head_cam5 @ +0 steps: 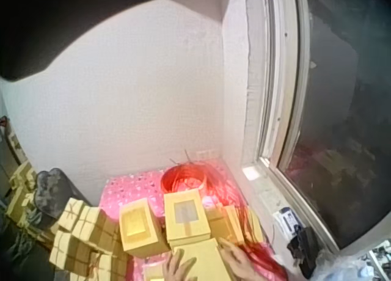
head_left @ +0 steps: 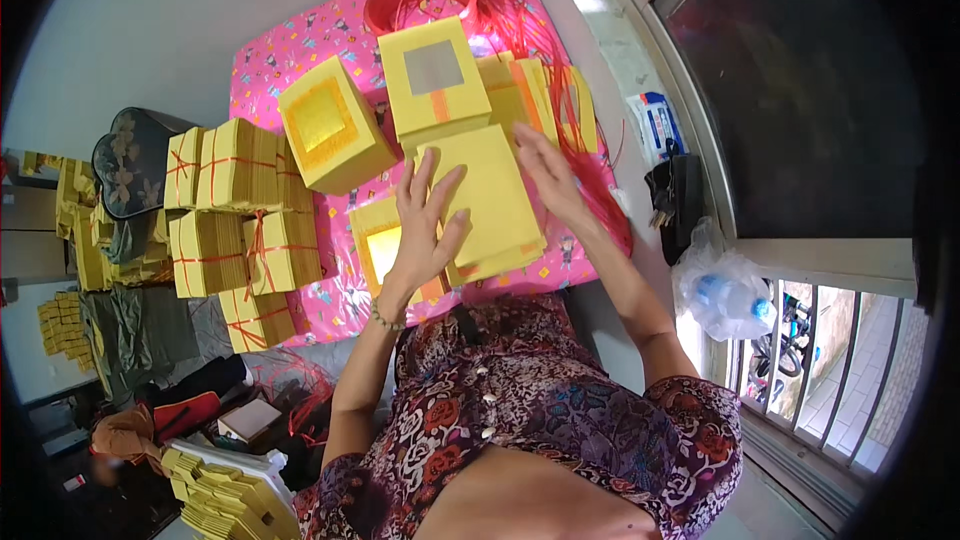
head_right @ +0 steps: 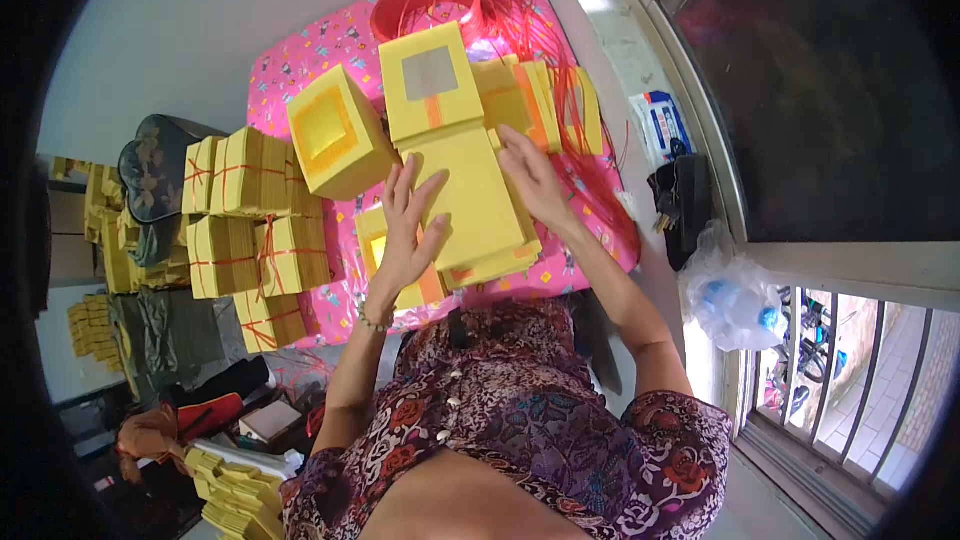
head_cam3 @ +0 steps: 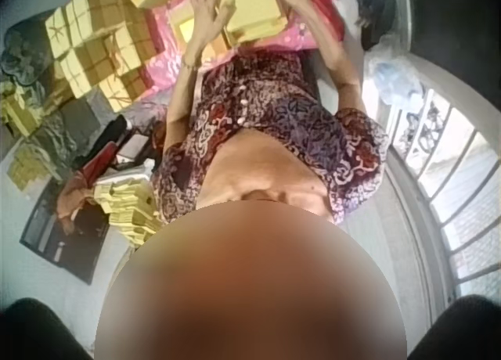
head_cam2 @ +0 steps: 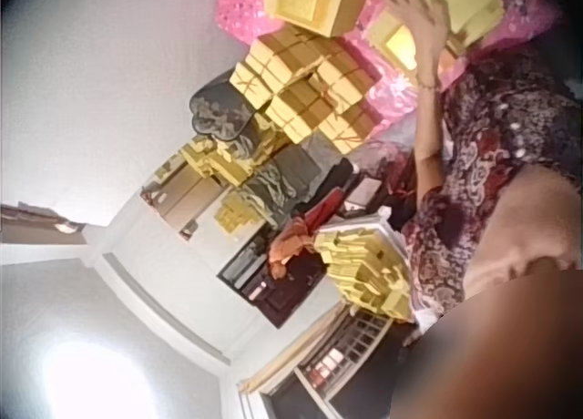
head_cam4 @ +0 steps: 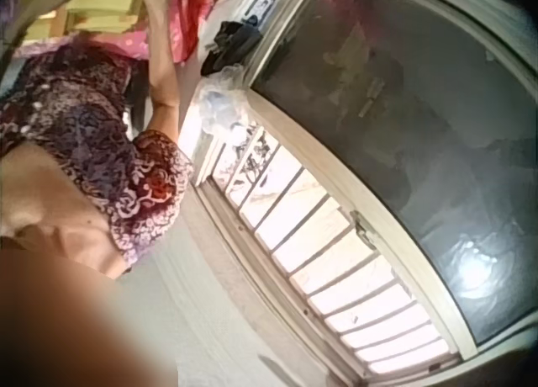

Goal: Bundling and tying stacks of yellow joss paper with red ribbons.

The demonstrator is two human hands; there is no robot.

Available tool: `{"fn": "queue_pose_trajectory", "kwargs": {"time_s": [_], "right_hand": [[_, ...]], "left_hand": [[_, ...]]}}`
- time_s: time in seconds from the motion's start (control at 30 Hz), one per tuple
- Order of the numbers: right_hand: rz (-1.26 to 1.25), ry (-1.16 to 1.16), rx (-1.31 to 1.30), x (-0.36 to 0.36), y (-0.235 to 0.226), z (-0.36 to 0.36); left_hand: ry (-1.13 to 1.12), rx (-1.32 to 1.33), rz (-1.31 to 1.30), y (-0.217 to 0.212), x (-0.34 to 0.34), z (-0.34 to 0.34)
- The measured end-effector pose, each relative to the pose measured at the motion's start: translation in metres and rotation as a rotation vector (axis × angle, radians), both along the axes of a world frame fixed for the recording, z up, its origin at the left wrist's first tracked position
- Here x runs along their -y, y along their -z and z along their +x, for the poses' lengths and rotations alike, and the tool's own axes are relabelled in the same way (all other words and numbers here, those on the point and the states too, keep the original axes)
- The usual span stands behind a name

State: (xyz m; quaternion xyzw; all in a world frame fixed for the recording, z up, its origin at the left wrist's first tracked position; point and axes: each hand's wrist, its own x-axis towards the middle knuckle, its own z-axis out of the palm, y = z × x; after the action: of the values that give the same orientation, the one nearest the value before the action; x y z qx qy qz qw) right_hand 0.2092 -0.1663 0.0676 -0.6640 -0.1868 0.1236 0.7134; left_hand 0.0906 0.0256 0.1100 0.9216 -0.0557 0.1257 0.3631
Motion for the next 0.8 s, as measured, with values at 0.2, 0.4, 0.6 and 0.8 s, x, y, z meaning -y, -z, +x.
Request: {"fn": "queue_pose_trajectory", "kwargs": {"time_s": [0.2, 0.4, 0.6, 0.8], "right_hand": [[-0.330, 0.347, -0.203, 0.054, 0.108, 0.096], [-0.987, 0.560, 0.036, 0.079, 0.161, 0.153], [-1.177, 0.580, 0.035, 0.067, 0.166, 0.168], [-1.143, 0.623, 0.032, 0.081, 0.167, 0.170]], "left_hand": [[0.036, -0.010, -0.012, -0.020, 0.007, 0.001], [0.026, -0.005, -0.040, -0.027, 0.008, 0.002], [-0.032, -0.029, -0.123, -0.035, 0.008, -0.009], [-0.167, 0.083, -0.274, -0.030, -0.003, -0.018]]}}
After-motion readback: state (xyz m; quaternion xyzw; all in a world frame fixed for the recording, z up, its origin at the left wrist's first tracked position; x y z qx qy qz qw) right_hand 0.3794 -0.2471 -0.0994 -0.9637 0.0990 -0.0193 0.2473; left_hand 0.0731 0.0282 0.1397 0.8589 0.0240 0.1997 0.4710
